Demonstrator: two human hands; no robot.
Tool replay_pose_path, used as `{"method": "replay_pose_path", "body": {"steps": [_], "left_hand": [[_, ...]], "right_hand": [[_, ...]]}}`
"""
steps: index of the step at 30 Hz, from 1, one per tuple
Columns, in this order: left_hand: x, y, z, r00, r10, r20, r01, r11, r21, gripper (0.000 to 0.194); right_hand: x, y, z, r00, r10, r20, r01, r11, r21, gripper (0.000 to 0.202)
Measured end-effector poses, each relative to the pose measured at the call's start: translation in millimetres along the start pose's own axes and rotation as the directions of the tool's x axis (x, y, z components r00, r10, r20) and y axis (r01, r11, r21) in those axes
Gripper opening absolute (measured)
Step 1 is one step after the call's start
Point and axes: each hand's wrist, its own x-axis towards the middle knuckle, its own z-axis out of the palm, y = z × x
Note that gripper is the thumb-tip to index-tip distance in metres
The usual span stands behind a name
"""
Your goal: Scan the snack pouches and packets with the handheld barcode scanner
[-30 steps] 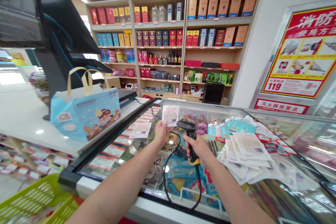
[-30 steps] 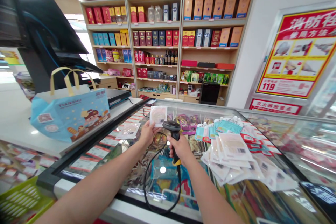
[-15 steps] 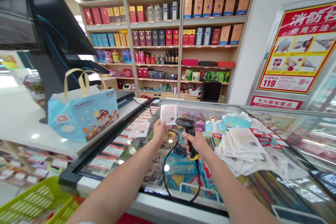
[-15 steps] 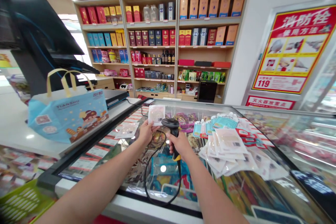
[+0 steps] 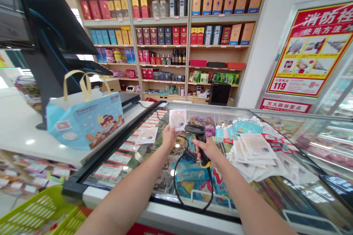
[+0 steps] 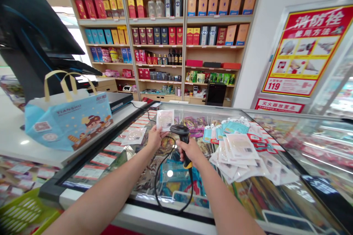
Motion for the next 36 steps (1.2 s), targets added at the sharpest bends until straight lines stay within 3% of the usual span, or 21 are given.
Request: {"method": "replay_pose_path", "body": {"steps": [7, 11, 15, 20, 23, 26, 31, 36], "left_hand": [[-5.9, 4.6, 5.6, 1.000, -0.014, -0.013, 0.014, 0.999, 0.032, 0.018], [-20.4, 3.4, 27.1, 0.997, -0.074, 0.014, 0.074, 0.997, 0.023, 0.015], [-46.7, -9.2, 70.9, 0.983, -0.143, 0.114, 0.141, 0.990, 0.023, 0.016], [-85.5, -43.2, 142.8, 0.961, -0.169, 0.219, 0.160, 0.985, 0.060, 0.011], [-107.1, -64.3, 182.4, 0.958, -0.099, 0.268, 0.075, 0.992, 0.101, 0.011], [-124.2, -80.3, 211.2, 0.964, 0.015, 0.265, -0.075, 0.973, 0.218, 0.021], [-141.7, -96.1, 229.2, 0.947, 0.123, 0.297, -0.273, 0.794, 0.543, 0.049], [-151.6, -100.1, 229.3, 0.926, 0.147, 0.347, -0.370, 0.532, 0.762, 0.042]], "right_hand": [[-4.3, -9.2, 0.6, 1.000, 0.027, -0.015, -0.026, 1.000, 0.016, 0.032], [-19.1, -26.7, -13.8, 0.998, 0.024, -0.055, -0.023, 0.999, 0.025, 0.033], [-42.3, -40.0, -46.9, 0.992, -0.060, -0.113, 0.070, 0.994, 0.079, 0.038], [-75.3, -50.0, -92.9, 0.959, -0.117, -0.256, 0.137, 0.989, 0.060, 0.037], [-92.9, -53.5, -116.1, 0.921, -0.123, -0.371, 0.150, 0.988, 0.045, 0.037], [-106.4, -54.3, -135.8, 0.886, -0.116, -0.449, 0.156, 0.986, 0.052, 0.037], [-116.6, -50.4, -157.8, 0.865, -0.126, -0.485, 0.189, 0.978, 0.083, 0.038], [-115.7, -46.2, -163.0, 0.869, -0.109, -0.482, 0.190, 0.974, 0.121, 0.039]]}}
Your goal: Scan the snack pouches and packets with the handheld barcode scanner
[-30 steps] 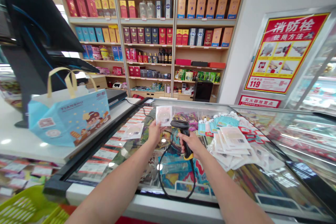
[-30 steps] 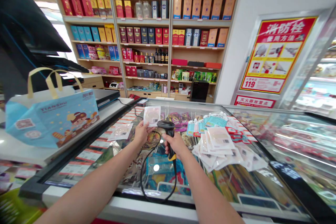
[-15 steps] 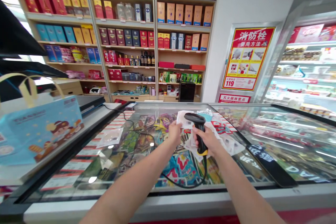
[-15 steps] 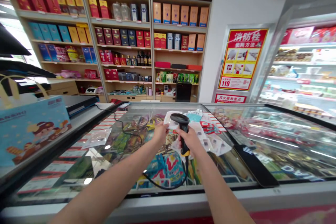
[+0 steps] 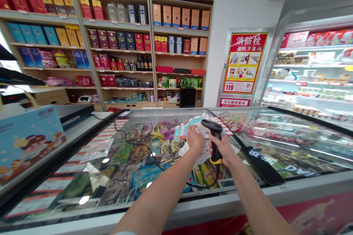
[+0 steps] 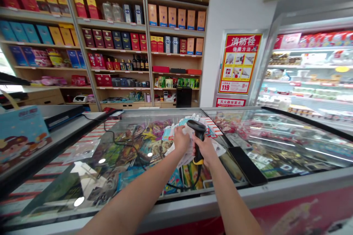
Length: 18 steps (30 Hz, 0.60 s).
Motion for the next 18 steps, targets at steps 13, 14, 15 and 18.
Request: {"method": "replay_pose_path", "body": {"steps": [13, 14, 15, 18], "left_hand": [[36.6, -44.1, -84.8, 0.986, -0.023, -0.165, 0.027, 0.999, 0.019, 0.020], [42.0, -53.8, -99.8, 0.980, -0.037, -0.194, 0.046, 0.998, 0.042, 0.020], [47.1, -64.1, -115.6, 0.974, -0.048, -0.223, 0.064, 0.996, 0.067, 0.020], [58.7, -97.1, -166.8, 0.951, -0.066, -0.303, 0.118, 0.981, 0.156, 0.023]], "right_hand": [[3.5, 15.2, 44.0, 0.998, 0.035, 0.050, -0.033, 0.999, -0.035, 0.040], [4.6, 19.1, 52.9, 0.997, 0.037, 0.072, -0.035, 0.999, -0.026, 0.040], [5.6, 23.2, 62.5, 0.995, 0.038, 0.097, -0.037, 0.999, -0.019, 0.039], [7.3, 36.3, 93.8, 0.982, 0.057, 0.179, -0.054, 0.998, -0.023, 0.038]]}}
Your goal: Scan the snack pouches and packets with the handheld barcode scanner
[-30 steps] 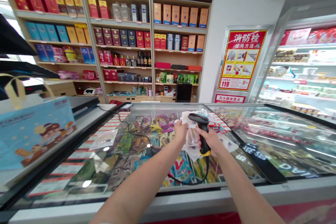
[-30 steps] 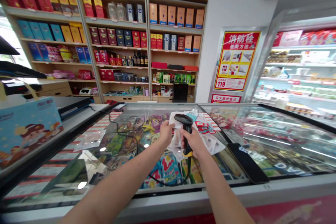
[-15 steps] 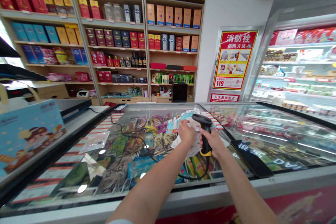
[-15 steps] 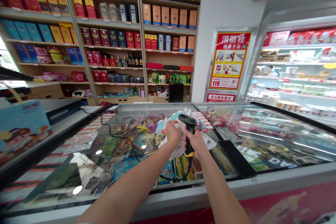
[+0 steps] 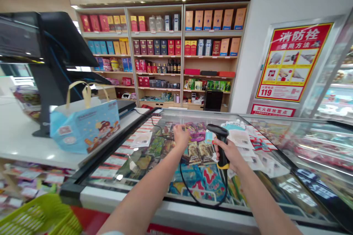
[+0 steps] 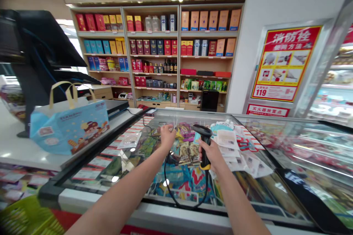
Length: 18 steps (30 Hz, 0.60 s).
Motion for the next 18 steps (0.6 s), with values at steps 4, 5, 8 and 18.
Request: {"method": "replay_pose_path", "body": {"steps": [4, 5, 8, 18], "left_hand": [[30.1, -55.6, -57.8, 0.994, -0.107, 0.004, 0.103, 0.968, 0.227, 0.025], [36.2, -69.4, -71.7, 0.991, -0.132, 0.010, 0.124, 0.948, 0.293, 0.028], [52.2, -106.6, -106.8, 0.985, -0.165, -0.058, 0.173, 0.887, 0.429, 0.046], [78.5, -140.8, -140.6, 0.927, -0.337, -0.165, 0.375, 0.831, 0.411, 0.078]], "right_hand": [[10.2, 14.6, 43.8, 0.990, 0.061, 0.125, -0.058, 0.998, -0.025, 0.037], [13.3, 17.7, 54.9, 0.986, 0.078, 0.148, -0.075, 0.997, -0.028, 0.036], [23.7, 25.4, 86.2, 0.973, 0.124, 0.194, -0.121, 0.992, -0.029, 0.032], [40.5, 48.3, 118.8, 0.962, 0.150, 0.227, -0.137, 0.988, -0.070, 0.030]]}}
